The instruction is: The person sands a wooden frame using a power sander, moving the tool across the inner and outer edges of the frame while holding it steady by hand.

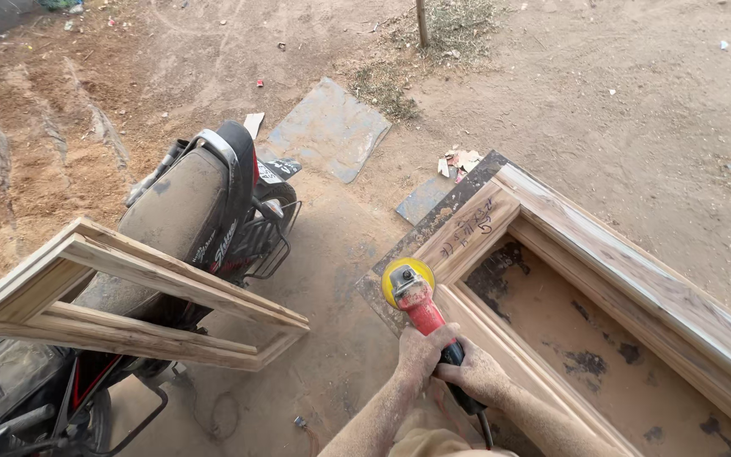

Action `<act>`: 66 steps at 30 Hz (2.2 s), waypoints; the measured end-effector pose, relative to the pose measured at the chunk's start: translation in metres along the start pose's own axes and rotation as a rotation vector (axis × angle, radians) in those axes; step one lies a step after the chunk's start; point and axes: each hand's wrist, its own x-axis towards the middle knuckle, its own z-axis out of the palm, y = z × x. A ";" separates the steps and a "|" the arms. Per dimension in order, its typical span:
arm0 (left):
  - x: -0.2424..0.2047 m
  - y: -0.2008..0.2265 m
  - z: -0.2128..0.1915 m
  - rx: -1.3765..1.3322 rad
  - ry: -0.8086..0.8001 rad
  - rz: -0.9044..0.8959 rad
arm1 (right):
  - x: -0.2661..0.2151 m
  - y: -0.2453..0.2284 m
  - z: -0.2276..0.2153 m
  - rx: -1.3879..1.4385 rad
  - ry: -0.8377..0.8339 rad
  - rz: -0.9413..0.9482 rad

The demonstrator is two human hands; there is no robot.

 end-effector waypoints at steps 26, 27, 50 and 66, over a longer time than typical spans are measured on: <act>0.119 0.090 0.124 0.394 -0.267 0.117 | 0.072 0.006 -0.133 0.550 0.137 0.172; 0.111 0.086 0.116 0.349 -0.264 0.127 | 0.067 0.004 -0.125 0.533 0.122 0.176; 0.003 -0.007 0.029 -0.118 0.078 0.019 | -0.006 0.004 -0.026 0.208 -0.134 0.057; 0.124 0.108 0.171 0.378 -0.307 0.244 | 0.023 -0.017 -0.158 0.658 0.292 0.049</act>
